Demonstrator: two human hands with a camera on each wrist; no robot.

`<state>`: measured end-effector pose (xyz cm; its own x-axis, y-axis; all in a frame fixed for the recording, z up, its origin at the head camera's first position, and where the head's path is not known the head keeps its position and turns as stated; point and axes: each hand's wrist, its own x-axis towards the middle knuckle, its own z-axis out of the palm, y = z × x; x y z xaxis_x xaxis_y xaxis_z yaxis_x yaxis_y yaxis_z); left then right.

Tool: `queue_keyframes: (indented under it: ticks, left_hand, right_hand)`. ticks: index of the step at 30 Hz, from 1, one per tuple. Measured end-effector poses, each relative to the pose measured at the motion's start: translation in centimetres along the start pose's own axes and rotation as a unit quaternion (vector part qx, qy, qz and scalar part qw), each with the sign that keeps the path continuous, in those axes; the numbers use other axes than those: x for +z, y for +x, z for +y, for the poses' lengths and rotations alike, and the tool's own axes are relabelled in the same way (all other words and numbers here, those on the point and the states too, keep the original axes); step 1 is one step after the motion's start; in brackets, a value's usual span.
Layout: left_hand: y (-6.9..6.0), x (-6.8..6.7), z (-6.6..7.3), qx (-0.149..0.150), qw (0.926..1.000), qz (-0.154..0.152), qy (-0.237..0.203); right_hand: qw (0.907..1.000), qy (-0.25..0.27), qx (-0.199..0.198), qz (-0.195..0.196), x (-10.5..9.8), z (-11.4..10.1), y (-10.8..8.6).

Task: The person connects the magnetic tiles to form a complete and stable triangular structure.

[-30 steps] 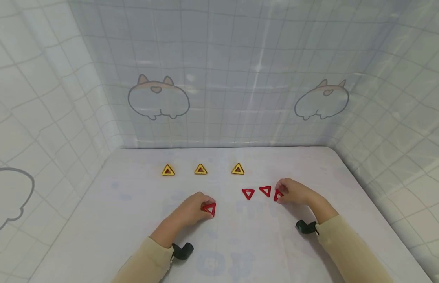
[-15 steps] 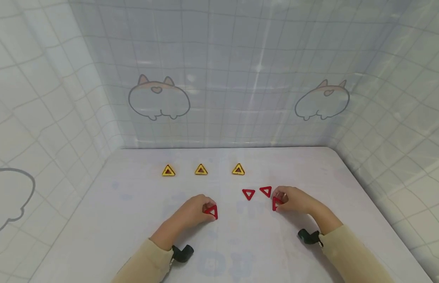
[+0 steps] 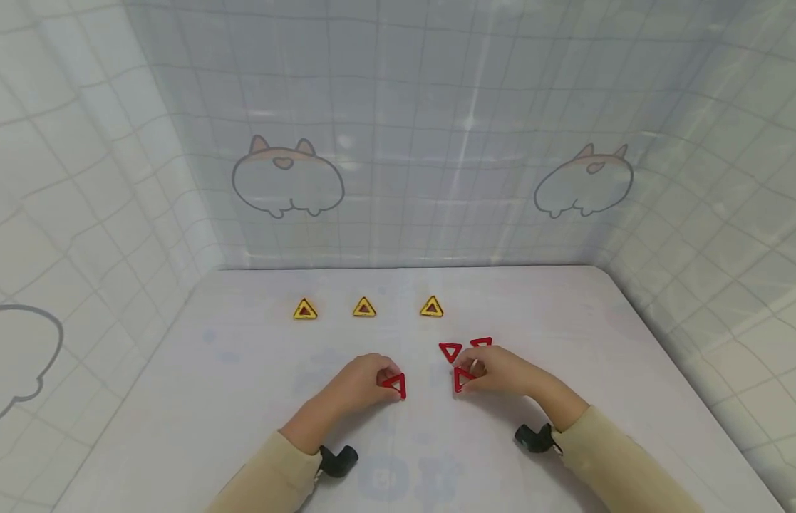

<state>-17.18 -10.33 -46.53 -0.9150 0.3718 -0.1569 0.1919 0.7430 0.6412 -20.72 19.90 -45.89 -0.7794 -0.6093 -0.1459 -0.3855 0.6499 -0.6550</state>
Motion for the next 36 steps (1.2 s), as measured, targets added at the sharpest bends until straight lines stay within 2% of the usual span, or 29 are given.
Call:
queue_keyframes:
  ticks: [6, 18, 25, 29, 36]
  left_hand:
    - [0.7, 0.5, 0.0, 0.023, 0.9997, 0.000, 0.002]
    - [1.3, 0.7, 0.3, 0.036, 0.9993, 0.005, 0.000]
    - [1.5, 0.8, 0.6, 0.034, 0.9994, 0.005, -0.003]
    - [1.8, 0.9, 0.7, 0.043, 0.9990, 0.007, -0.008]
    - [1.9, 1.0, 0.8, 0.039, 0.9992, 0.006, -0.009]
  right_hand:
    - [0.9998, -0.013, -0.011, -0.009, 0.9, -1.5, 1.5]
    - [0.9986, -0.045, -0.021, -0.016, 2.1, -3.1, 3.9]
    - [0.9981, -0.054, -0.018, -0.024, 2.3, -3.6, 4.6]
    - [0.9983, -0.045, -0.020, -0.030, 2.4, -3.8, 4.8]
    - [0.9989, -0.036, -0.012, -0.028, 2.5, -3.9, 5.0]
